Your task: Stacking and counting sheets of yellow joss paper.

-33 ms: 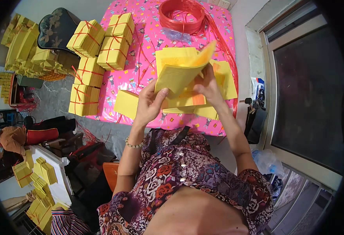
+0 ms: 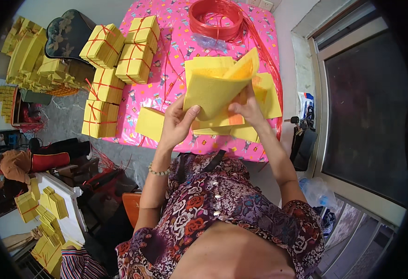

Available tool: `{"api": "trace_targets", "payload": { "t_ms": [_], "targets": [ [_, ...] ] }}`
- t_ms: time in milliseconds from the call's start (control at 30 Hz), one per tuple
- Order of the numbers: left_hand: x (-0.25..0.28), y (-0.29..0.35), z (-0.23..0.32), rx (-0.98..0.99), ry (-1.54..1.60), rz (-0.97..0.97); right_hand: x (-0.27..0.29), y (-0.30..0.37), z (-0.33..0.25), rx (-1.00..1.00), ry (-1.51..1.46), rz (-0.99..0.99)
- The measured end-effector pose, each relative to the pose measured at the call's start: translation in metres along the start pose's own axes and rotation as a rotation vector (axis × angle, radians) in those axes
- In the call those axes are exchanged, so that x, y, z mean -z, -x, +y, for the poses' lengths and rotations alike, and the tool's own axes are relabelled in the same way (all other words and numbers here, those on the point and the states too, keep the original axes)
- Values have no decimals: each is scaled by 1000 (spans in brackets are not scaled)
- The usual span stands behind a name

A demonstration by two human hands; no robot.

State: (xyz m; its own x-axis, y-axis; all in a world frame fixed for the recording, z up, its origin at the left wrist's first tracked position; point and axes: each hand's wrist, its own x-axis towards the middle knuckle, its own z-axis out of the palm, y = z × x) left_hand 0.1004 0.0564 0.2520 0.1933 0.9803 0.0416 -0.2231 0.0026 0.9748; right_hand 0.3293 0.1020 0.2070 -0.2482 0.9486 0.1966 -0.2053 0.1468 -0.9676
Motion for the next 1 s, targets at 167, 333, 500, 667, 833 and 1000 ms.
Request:
{"api": "trace_targets", "payload": {
  "t_ms": [167, 333, 500, 667, 833, 1000],
  "targets": [
    [-6, -4, -8, -17, 72, -16, -3, 3, -5, -171, -90, -148],
    [-8, -10, -33, -85, -117, 34, -9, 4, -21, -251, 23, -222],
    [-12, -14, -43, -139, -206, -13, -10, 7, -19, -109, 222, -146],
    [-22, -13, -51, -108, -107, 10, -15, 16, -16, -85, 300, -84],
    [-23, -23, -59, -343, -576, 144, -16, 21, -13, -61, 338, 93],
    [-25, -31, -38, -98, -449, 104, -14, 11, -28, -108, 212, 99]
  ]
}}
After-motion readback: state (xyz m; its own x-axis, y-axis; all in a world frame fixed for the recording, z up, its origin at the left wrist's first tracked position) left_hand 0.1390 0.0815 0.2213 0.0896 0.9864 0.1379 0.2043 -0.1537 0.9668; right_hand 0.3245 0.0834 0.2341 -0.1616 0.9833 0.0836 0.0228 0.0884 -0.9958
